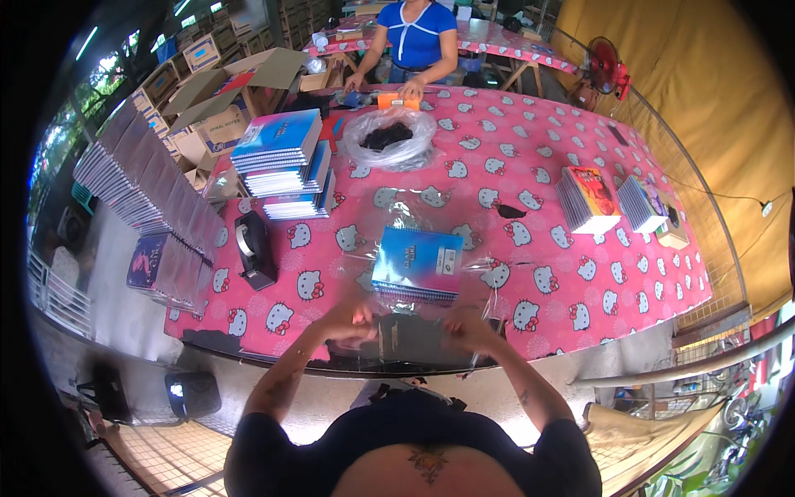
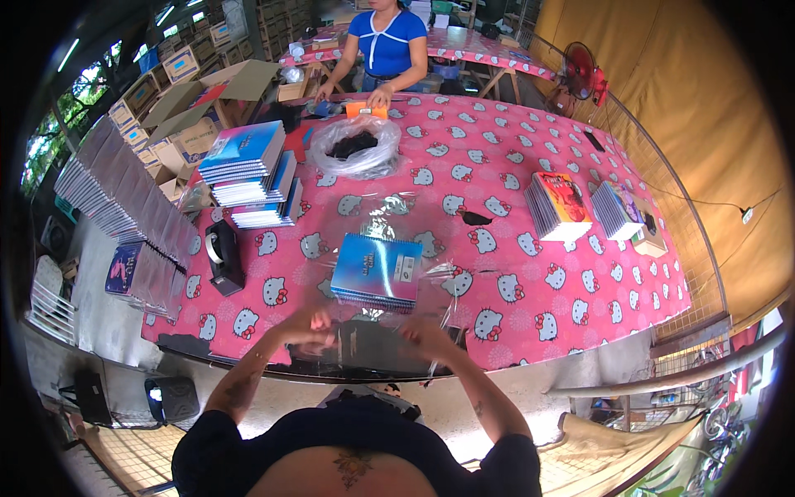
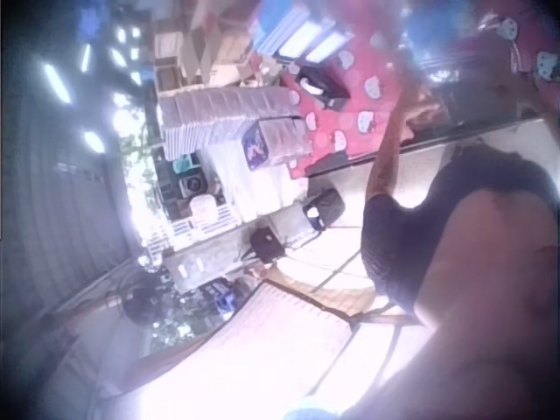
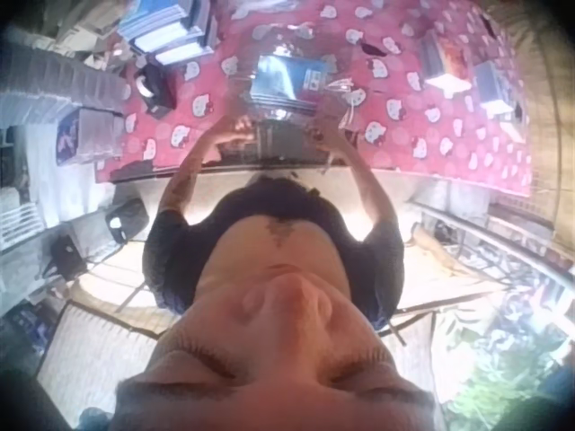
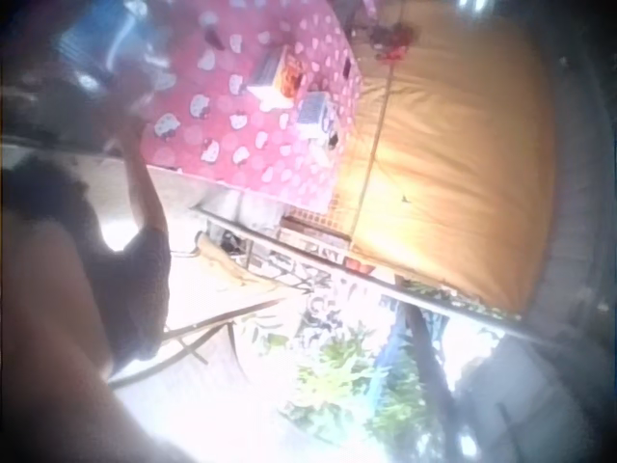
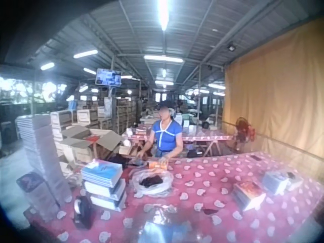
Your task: The person picks up a notebook, slides it into a plastic sleeve, folds the opening, and seals it with tape from a dispenser before placing it onto a stack.
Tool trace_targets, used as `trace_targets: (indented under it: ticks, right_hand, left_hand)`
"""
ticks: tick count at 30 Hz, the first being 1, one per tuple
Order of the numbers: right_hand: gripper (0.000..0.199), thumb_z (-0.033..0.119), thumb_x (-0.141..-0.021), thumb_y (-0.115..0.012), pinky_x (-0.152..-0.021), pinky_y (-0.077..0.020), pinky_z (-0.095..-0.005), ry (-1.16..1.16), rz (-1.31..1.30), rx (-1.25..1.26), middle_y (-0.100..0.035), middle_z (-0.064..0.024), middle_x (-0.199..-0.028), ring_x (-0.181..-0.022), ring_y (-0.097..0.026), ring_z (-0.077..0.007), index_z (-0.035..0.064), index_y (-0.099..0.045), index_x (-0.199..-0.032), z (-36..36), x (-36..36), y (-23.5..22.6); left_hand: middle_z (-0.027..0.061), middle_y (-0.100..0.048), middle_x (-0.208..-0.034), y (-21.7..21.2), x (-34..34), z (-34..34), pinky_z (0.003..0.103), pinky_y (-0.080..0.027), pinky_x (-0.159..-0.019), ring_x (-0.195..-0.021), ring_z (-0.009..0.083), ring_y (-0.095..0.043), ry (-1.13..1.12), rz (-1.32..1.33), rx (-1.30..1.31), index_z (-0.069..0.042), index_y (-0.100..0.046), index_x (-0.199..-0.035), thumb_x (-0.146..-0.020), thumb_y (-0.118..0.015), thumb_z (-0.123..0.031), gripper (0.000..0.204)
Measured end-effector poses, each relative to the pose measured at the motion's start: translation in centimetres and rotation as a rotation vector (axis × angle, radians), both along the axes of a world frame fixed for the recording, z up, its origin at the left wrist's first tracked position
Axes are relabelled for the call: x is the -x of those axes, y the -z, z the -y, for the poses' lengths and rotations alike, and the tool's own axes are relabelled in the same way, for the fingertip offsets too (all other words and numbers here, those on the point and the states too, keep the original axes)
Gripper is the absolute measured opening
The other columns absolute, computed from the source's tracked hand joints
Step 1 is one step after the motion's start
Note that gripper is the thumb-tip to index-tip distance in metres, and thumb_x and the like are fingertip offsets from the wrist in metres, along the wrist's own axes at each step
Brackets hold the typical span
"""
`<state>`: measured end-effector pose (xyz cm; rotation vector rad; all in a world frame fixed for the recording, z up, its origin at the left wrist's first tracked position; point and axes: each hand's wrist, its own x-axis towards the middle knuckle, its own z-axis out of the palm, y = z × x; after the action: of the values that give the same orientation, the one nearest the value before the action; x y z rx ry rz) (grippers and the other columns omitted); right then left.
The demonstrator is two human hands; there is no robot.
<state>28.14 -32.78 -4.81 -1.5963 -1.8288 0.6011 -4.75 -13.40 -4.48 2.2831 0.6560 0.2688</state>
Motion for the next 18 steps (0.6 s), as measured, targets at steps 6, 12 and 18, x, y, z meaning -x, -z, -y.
trace_targets:
  ticks: [6, 12, 18]
  right_hand:
    - [0.017, 0.021, -0.092, -0.064, -0.076, -0.0510, -0.0422, 0.005, 0.090, 0.285, -0.068, -0.0112, -0.088, -0.089, -0.067, -0.0293, 0.0095, -0.066, -0.104, 0.8, 2.3, -1.1]
    - [0.026, 0.017, -0.089, -0.063, -0.078, -0.0501, -0.0423, 0.172, 0.153, -0.029, -0.064, -0.0146, -0.106, -0.100, -0.063, -0.0318, 0.0127, -0.062, -0.115, -3.3, -2.2, -3.3]
    - [0.042, 0.026, -0.086, -0.067, -0.098, -0.0441, -0.0462, 0.251, 0.398, -0.057, -0.057, -0.0146, -0.125, -0.118, -0.054, -0.0322, 0.0097, -0.059, -0.124, -4.9, 7.7, -10.2]
  left_hand:
    - [0.0099, -0.068, -0.089, 0.4, 0.7, 1.9, 0.040, -0.052, -0.069, -0.081, 0.0306, -0.066, -0.028, -0.071, -0.096, -0.011, -0.067, -0.095, -0.090, -0.065, -0.015, 0.006]
    - [0.0134, -0.068, -0.083, -4.1, -2.7, -1.8, 0.041, -0.051, -0.065, -0.075, 0.0334, -0.067, -0.135, 0.260, -0.292, -0.004, -0.066, -0.096, -0.092, -0.062, -0.012, 0.009]
    - [0.0124, -0.067, -0.074, -2.2, -6.9, -11.6, 0.035, -0.050, -0.053, -0.057, 0.0270, -0.065, -0.242, 0.201, -0.026, -0.001, -0.066, -0.101, -0.092, -0.066, -0.013, 0.015]
